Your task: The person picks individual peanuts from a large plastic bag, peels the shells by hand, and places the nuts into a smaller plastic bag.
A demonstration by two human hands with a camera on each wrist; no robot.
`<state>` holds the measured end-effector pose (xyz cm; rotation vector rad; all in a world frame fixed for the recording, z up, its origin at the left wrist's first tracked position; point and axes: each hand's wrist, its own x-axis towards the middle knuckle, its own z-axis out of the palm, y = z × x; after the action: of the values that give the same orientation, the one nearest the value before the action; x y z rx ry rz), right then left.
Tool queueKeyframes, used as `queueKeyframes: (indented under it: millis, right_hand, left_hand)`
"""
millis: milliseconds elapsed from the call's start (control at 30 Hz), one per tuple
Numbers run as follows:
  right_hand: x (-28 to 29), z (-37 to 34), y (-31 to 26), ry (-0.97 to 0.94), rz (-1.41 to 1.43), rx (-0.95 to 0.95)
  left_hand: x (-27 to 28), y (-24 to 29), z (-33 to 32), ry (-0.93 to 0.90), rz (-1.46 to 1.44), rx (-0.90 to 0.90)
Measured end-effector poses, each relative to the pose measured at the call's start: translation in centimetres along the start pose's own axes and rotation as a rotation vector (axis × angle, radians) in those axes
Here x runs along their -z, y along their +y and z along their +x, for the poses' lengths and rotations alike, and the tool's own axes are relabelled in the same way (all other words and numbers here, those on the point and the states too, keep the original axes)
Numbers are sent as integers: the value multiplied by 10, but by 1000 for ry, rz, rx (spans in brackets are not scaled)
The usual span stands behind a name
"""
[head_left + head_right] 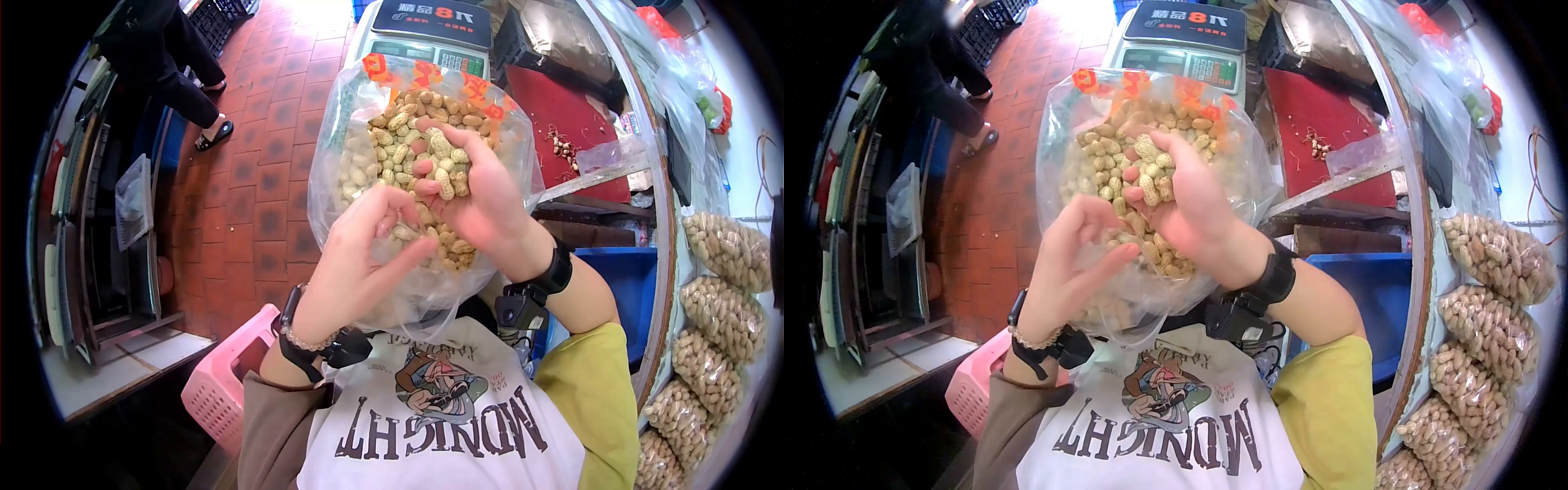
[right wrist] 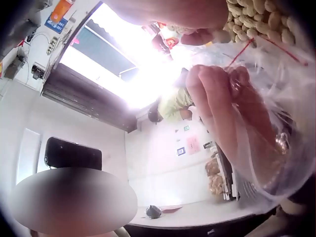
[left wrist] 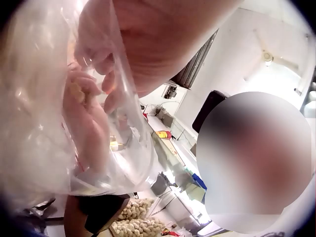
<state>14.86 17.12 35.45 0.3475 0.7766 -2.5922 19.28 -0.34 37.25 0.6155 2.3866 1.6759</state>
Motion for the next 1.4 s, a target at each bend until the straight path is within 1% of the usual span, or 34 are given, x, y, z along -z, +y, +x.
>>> queueKeyframes:
  millis: [33, 67, 100, 133, 200, 333, 400, 433, 500, 633, 733, 800, 833, 900, 967, 1000, 1067, 1133, 1200, 1233, 1267, 1300, 1367, 1400]
  right_hand:
    - [1, -1, 4, 55, 20, 10]
    - [1, -2, 7, 111, 41, 20]
    - [2, -3, 10, 111, 44, 22]
    - [2, -5, 13, 139, 34, 30]
    - [5, -7, 15, 169, 26, 41]
    - [13, -6, 16, 131, 80, 56]
    - [14, -7, 16, 113, 117, 60]
    - [14, -8, 17, 110, 116, 73]
    - [15, -9, 17, 108, 117, 87]
    - [15, -10, 18, 144, 119, 106]
    - [11, -10, 18, 172, 130, 111]
    - [13, -9, 17, 178, 147, 119]
    - [17, -8, 15, 143, 147, 109]
    - [19, -7, 12, 108, 149, 102]
    - [15, -8, 8, 184, 184, 127]
    - [18, -7, 6, 184, 185, 127]
    - [24, -6, 4, 115, 194, 130]
    - [19, -9, 3, 120, 154, 126]
    - [19, -10, 3, 125, 114, 123]
    - [21, -10, 3, 84, 96, 109]
    - [24, -10, 4, 43, 77, 96]
    - [26, -10, 4, 44, 79, 95]
    - [30, -11, 5, 7, -76, 97]
    - [29, -13, 4, 8, -75, 96]
  left_hand:
    - [-3, 1, 2, 0, 2, 0]
    - [-7, 1, 3, 39, -20, -23]
    - [-11, 0, 5, 77, -42, -46]
    - [-17, -4, 6, 73, -41, -45]
    - [-26, -16, 10, 166, 43, -180]
    - [-28, -18, 11, 191, 116, -158]
    - [-27, -16, 11, 176, 149, -13]
    - [-26, -16, 12, 173, 151, -14]
    - [-26, -15, 14, 206, 197, -117]
    - [-27, -19, 17, 216, 251, -147]
    - [-27, -23, 17, 209, 226, -142]
    - [-24, -27, 16, 167, 19, 2]
    - [-22, -26, 15, 164, 20, 1]
    - [-18, -24, 13, 169, -133, 142]
    - [-17, -23, 14, 175, -140, 136]
    - [-16, -23, 14, 184, -148, 130]
    - [-15, -20, 14, 177, -134, 130]
    - [-14, -20, 13, 171, -120, 129]
    - [-14, -22, 11, 162, -215, 124]
    - [-14, -22, 11, 161, -215, 125]
    - [-15, -21, 11, 193, -282, 107]
    - [-16, -21, 10, 224, -350, 88]
    - [-13, -23, 9, 212, -348, 84]
    - [-12, -23, 9, 202, -346, 78]
